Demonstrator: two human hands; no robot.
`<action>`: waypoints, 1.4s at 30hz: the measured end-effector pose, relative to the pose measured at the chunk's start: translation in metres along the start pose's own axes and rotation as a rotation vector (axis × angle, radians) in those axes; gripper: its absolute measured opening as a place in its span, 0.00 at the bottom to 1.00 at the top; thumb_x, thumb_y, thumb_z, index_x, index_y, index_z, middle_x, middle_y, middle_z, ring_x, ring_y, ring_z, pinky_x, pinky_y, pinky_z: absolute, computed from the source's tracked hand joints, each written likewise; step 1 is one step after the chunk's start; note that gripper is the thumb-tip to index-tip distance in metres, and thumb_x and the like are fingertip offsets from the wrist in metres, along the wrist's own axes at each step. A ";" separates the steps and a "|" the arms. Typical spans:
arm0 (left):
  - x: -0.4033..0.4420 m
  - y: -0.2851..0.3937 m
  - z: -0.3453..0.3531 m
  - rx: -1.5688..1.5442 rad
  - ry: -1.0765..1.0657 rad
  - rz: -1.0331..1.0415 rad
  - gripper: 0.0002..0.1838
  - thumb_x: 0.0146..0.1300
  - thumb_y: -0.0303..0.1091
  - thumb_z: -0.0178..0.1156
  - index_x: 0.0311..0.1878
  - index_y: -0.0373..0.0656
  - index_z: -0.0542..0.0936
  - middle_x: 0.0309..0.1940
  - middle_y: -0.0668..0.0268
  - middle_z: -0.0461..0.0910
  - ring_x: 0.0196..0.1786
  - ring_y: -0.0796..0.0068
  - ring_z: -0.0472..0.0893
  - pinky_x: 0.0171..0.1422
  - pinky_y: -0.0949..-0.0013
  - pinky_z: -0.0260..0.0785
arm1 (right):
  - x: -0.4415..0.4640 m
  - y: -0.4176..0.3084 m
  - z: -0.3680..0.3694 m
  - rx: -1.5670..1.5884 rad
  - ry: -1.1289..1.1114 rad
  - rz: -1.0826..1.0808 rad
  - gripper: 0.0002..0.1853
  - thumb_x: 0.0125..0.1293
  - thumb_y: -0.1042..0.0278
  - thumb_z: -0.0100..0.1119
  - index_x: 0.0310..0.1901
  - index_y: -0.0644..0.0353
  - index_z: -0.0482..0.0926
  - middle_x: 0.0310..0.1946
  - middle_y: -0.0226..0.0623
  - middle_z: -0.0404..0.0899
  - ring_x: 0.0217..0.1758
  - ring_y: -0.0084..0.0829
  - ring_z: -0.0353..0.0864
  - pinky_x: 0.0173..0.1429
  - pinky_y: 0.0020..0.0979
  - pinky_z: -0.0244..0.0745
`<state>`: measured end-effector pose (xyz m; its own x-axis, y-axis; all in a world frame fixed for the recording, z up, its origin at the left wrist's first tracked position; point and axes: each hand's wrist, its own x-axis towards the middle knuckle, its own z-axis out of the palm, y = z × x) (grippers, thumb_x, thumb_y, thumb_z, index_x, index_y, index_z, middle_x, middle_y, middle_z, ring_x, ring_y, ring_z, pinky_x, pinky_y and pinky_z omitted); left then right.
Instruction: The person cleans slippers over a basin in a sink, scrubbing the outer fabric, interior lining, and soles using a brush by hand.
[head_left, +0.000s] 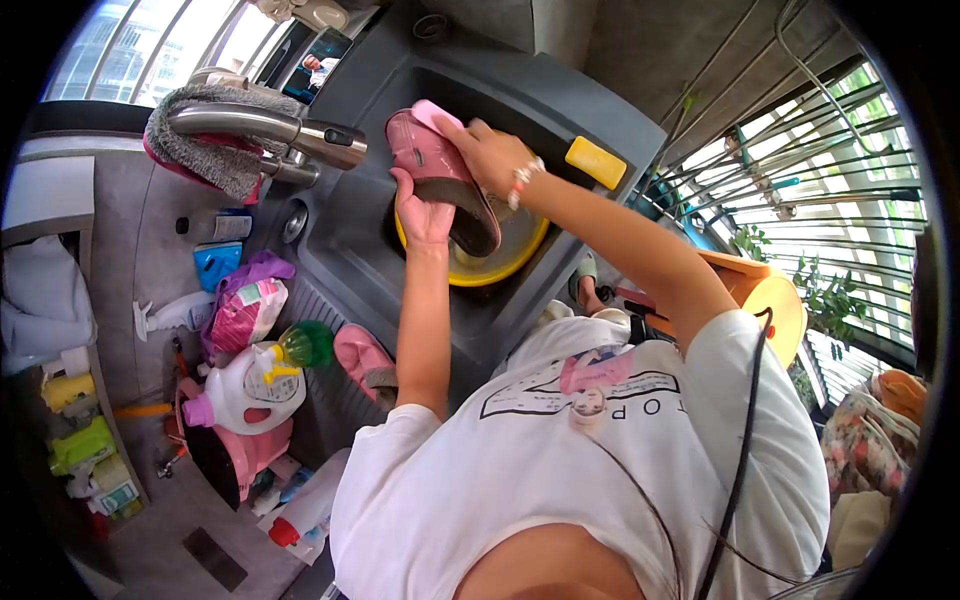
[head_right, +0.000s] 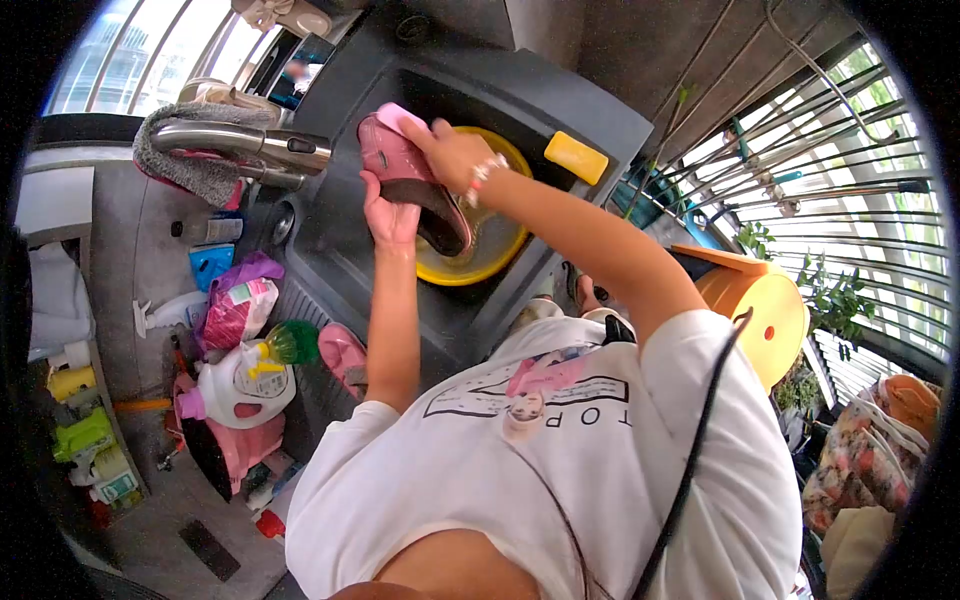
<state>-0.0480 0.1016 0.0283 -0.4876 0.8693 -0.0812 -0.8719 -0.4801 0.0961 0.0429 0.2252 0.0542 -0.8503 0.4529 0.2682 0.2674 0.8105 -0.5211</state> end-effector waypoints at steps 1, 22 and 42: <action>0.000 0.002 -0.003 0.000 0.001 0.003 0.32 0.64 0.44 0.55 0.69 0.44 0.58 0.68 0.58 0.60 0.70 0.56 0.58 0.75 0.47 0.46 | -0.024 0.005 0.005 0.041 -0.051 0.006 0.32 0.63 0.69 0.47 0.68 0.37 0.54 0.37 0.51 0.73 0.31 0.50 0.80 0.34 0.46 0.75; 0.010 -0.016 -0.002 0.072 -0.144 -0.110 0.35 0.70 0.57 0.34 0.71 0.43 0.55 0.70 0.55 0.56 0.71 0.52 0.57 0.74 0.49 0.46 | -0.014 -0.005 -0.007 -0.102 -0.150 0.055 0.23 0.67 0.67 0.41 0.64 0.45 0.57 0.42 0.56 0.76 0.38 0.52 0.82 0.38 0.46 0.78; 0.012 -0.007 -0.015 0.151 0.059 0.026 0.32 0.71 0.54 0.29 0.69 0.41 0.57 0.69 0.54 0.58 0.70 0.52 0.58 0.74 0.49 0.47 | -0.018 -0.010 0.006 -0.159 -0.206 -0.035 0.32 0.63 0.71 0.44 0.69 0.39 0.52 0.37 0.52 0.76 0.30 0.49 0.81 0.32 0.43 0.79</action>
<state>-0.0479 0.1137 0.0115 -0.5157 0.8461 -0.1346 -0.8445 -0.4755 0.2463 0.0524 0.2065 0.0500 -0.9304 0.3514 0.1045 0.2901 0.8799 -0.3764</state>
